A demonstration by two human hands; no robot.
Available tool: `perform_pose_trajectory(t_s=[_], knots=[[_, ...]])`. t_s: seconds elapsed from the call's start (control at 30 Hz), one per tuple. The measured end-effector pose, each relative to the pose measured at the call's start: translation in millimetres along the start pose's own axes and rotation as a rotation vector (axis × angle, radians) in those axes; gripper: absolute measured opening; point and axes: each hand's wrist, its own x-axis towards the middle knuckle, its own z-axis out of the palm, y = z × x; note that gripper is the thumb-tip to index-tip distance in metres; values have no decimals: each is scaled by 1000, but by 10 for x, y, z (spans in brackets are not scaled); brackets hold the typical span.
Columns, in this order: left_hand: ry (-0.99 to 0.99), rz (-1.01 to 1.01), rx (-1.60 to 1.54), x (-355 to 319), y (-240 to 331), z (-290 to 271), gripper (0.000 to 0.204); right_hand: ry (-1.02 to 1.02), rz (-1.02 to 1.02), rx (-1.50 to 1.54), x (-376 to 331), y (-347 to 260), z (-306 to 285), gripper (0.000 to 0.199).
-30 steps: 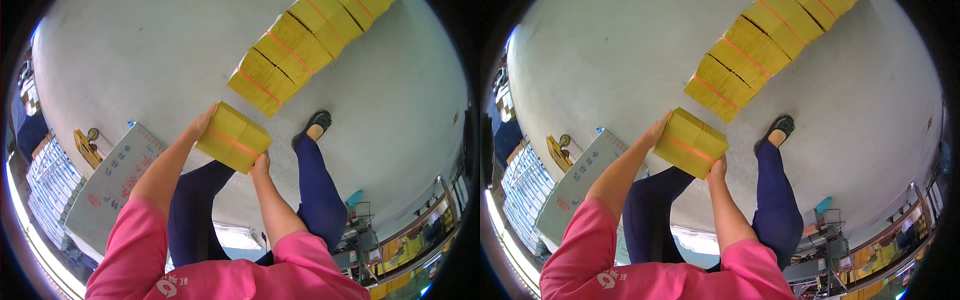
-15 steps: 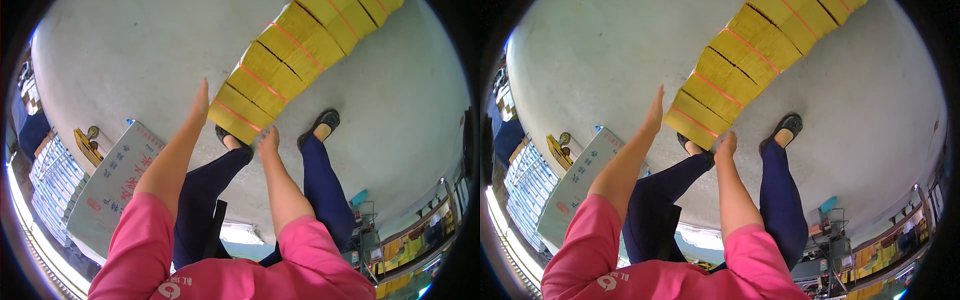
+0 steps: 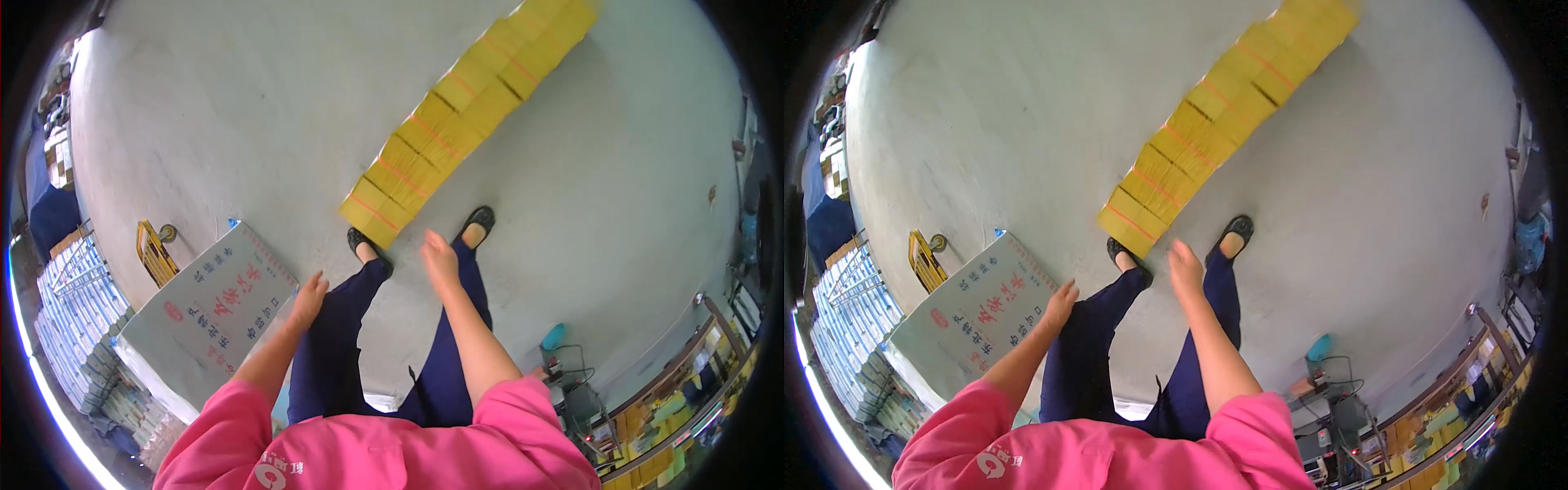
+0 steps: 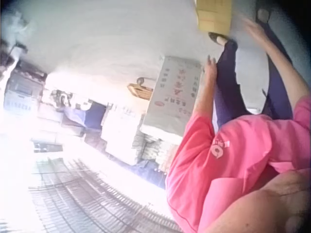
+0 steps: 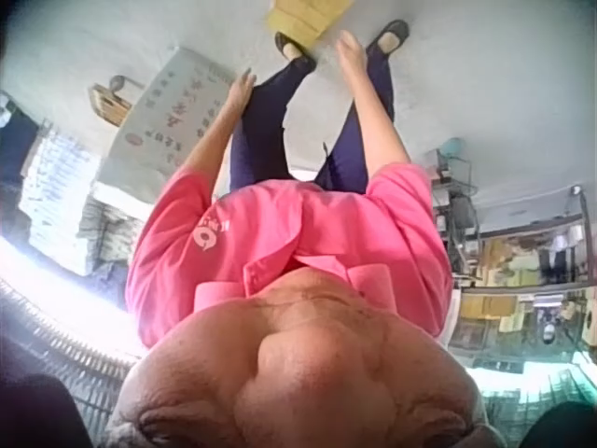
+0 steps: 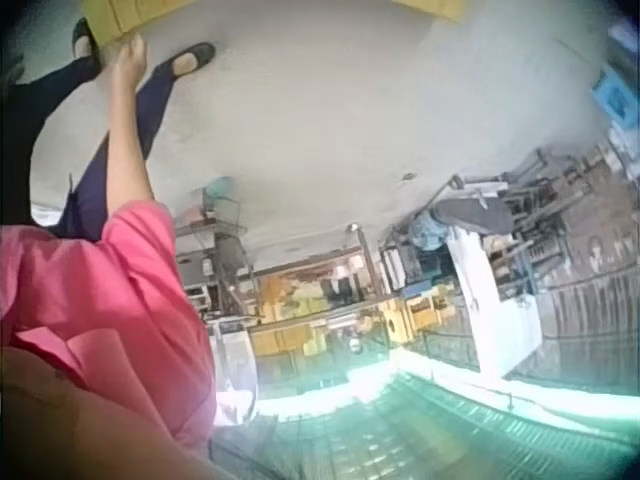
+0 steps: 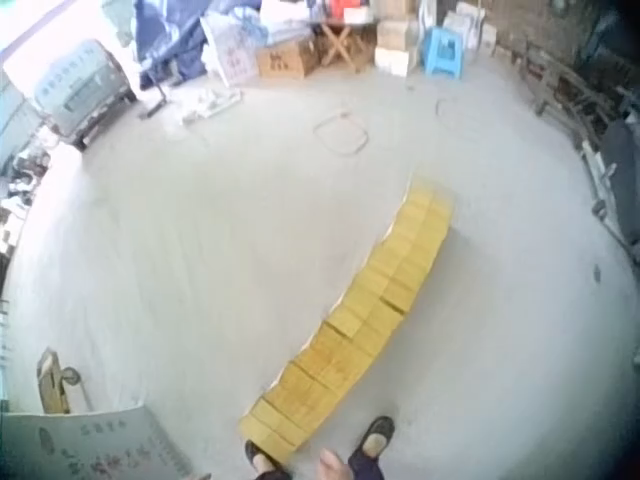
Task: Binding, weighing, and stacking yellow paper-like bundles using industrial machinery and scales.
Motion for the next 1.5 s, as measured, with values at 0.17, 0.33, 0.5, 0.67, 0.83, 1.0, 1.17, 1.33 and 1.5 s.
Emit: perform_pose_trajectory(t_s=[0.17, 0.33, 0.5, 0.67, 0.83, 1.0, 1.17, 1.33, 1.5], knots=[[28, 21, 96, -1446, 33, 151, 56, 131, -60, -23, -974, -323, -1376, 26], [-86, 63, -21, -2197, -284, 195, 55, 216, 155, 118, -1793, -445, -2405, 26], [-285, -104, -444, -2410, 460, 211, 56, 392, 292, 246, -2540, 198, -3065, 25], [-313, 6, -392, -2532, 962, 126, 55, 313, 381, 311, -3408, 762, -2899, 24], [-204, 172, -264, -2185, 1050, 274, 52, 209, 81, 173, -3828, 1265, -2789, 18], [-261, 26, -31, -2212, 697, 221, 54, 111, -9, -51, -3866, 1044, -2798, 21], [-214, 189, 424, -1839, 1093, 133, 41, 81, -68, -262, -3891, 1006, -3439, 24], [-153, 375, 519, -1926, 2635, 1088, 31, 162, -2, -388, -4115, 1415, -3993, 27], [-508, 1151, 1141, -2584, 5584, 3204, 25, 690, 190, 6, -3679, 2074, -5087, 25]])
